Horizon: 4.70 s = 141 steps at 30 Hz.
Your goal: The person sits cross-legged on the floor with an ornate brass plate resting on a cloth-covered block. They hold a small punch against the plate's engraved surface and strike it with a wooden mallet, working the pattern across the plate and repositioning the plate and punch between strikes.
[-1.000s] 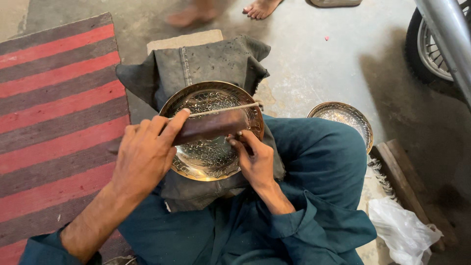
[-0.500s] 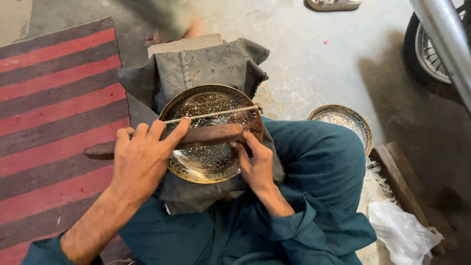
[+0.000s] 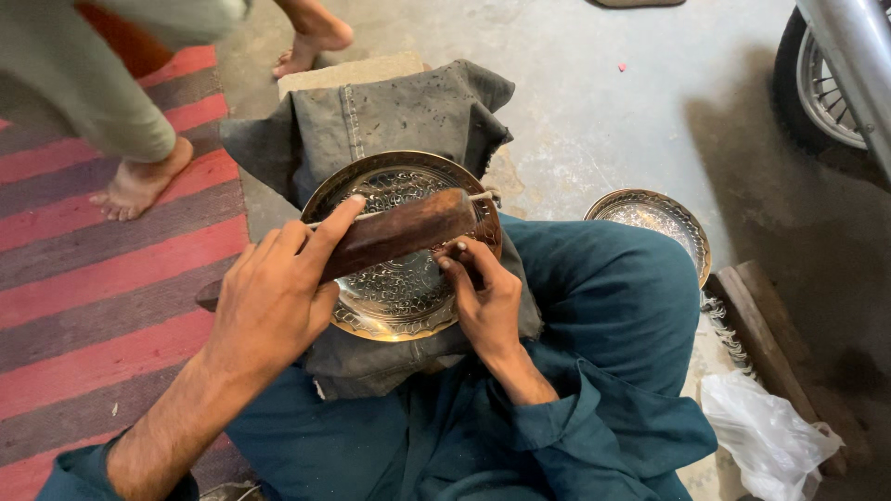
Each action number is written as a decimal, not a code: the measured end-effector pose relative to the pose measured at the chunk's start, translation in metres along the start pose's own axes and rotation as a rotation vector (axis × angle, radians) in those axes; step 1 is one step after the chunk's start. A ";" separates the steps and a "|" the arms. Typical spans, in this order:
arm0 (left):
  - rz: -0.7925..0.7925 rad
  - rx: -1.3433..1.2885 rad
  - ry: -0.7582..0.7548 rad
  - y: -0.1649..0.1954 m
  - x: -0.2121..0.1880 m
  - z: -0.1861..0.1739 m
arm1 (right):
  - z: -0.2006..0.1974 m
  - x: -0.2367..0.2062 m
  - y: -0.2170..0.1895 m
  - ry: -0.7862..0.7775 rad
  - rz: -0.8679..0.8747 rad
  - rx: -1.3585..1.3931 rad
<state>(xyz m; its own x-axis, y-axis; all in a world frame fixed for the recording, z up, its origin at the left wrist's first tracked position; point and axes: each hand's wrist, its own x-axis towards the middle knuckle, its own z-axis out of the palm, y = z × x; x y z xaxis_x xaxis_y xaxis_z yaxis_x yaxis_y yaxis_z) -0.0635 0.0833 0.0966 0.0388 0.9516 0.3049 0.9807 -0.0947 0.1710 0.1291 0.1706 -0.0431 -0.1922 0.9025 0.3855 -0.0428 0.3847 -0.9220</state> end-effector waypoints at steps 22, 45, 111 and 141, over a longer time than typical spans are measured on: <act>0.017 0.342 -0.030 -0.007 -0.006 -0.001 | -0.001 0.006 0.004 -0.011 0.059 -0.052; -0.028 0.189 -0.042 -0.002 -0.008 0.001 | -0.007 0.011 0.006 -0.080 -0.072 -0.083; 0.089 0.142 0.102 0.000 0.003 0.005 | -0.003 0.011 0.002 -0.014 -0.066 -0.126; 0.065 0.086 0.104 -0.001 0.002 0.005 | -0.004 0.012 -0.002 -0.043 -0.112 -0.156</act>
<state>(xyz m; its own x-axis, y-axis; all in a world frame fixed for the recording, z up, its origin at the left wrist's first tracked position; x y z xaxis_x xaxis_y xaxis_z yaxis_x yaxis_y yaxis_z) -0.0636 0.0865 0.0919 0.0869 0.9084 0.4089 0.9898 -0.1254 0.0680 0.1312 0.1820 -0.0365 -0.2363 0.8447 0.4802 0.0853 0.5104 -0.8557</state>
